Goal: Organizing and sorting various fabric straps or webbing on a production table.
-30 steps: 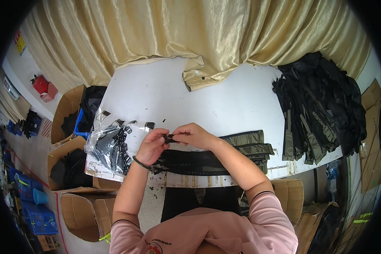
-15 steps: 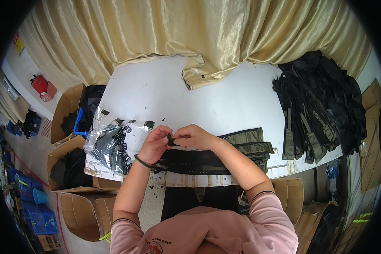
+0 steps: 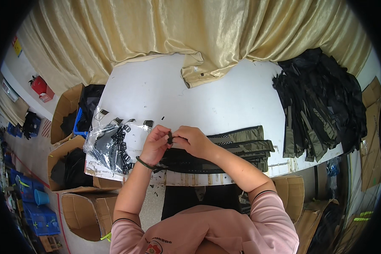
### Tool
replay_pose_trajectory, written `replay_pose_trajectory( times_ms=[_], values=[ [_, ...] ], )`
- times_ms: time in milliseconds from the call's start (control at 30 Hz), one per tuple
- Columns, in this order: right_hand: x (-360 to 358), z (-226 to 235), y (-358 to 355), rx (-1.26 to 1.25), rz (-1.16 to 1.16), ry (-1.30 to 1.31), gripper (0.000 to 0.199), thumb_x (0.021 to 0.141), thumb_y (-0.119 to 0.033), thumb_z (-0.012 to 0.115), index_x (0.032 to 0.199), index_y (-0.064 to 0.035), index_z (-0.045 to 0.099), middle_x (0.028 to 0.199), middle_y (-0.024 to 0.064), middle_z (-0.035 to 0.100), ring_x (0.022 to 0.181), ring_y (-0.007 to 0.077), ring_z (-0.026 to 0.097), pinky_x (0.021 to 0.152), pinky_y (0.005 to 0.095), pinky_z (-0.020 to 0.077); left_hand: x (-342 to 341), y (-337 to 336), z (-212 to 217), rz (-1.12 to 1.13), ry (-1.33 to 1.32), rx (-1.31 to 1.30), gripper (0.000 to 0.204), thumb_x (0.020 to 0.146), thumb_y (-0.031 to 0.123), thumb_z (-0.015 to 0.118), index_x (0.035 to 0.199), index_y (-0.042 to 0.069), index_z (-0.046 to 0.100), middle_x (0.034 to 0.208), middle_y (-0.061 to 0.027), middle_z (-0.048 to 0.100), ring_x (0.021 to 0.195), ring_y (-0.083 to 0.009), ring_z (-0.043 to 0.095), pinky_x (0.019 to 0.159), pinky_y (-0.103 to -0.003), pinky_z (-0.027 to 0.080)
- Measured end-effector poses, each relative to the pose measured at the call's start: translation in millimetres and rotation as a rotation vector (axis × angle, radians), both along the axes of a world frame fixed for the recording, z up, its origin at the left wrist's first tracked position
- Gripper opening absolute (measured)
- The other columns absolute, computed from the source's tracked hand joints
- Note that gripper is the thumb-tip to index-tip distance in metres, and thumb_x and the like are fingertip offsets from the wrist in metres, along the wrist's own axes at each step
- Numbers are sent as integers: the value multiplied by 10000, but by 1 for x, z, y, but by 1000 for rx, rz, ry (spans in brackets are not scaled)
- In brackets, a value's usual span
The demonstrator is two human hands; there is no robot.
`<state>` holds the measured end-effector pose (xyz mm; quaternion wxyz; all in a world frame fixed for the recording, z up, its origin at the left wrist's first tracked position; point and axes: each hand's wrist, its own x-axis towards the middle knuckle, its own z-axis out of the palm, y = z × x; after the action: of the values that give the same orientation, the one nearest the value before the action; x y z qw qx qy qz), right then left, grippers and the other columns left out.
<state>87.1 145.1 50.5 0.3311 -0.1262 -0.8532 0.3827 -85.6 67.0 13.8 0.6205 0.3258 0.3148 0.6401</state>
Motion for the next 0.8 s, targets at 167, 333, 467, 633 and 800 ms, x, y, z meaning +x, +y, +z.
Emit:
replay_pose_trajectory(
  times_ms=[167, 333, 467, 633, 800],
  values=[
    [4, -1, 1, -700, 37, 20, 97, 815, -9, 617, 906, -40, 624, 806, 113, 617, 710, 233, 595, 651, 305, 468, 1, 1, 3, -15, 27, -48, 150, 887, 11, 539, 1029, 59, 530, 936, -34, 594, 797, -116, 560, 682, -252, 441],
    [3, 10, 5, -23, 10, 47, 160, 767, -27, 673, 911, -89, 643, 787, 80, 607, 708, 238, 576, 736, 348, 450, 17, -1, 21, 116, -91, -139, 117, 901, 53, 540, 1017, 68, 536, 940, -35, 613, 776, -116, 566, 676, -250, 446],
    [4, 5, 7, 140, -79, -1, 190, 737, -31, 691, 904, -115, 655, 763, 58, 602, 737, 240, 563, 767, 361, 434, 20, -1, 11, 69, -371, -132, 104, 907, 85, 560, 1007, 78, 535, 918, -26, 626, 801, -120, 583, 691, -248, 450],
    [3, 5, -1, 45, -124, 306, 149, 750, -4, 651, 875, -84, 642, 709, 35, 583, 668, 192, 536, 681, 296, 430, 34, 2, 19, 237, 120, -117, 45, 940, 104, 541, 950, 64, 523, 852, -32, 630, 698, -113, 594, 637, -246, 491],
    [8, 5, 4, -662, 16, 53, 207, 747, 48, 664, 902, -54, 572, 696, -16, 555, 642, 56, 504, 579, 204, 398, 32, 4, 14, 283, 198, -68, 25, 937, 74, 536, 922, 61, 520, 864, -39, 629, 702, -108, 594, 628, -244, 503]
  ],
)
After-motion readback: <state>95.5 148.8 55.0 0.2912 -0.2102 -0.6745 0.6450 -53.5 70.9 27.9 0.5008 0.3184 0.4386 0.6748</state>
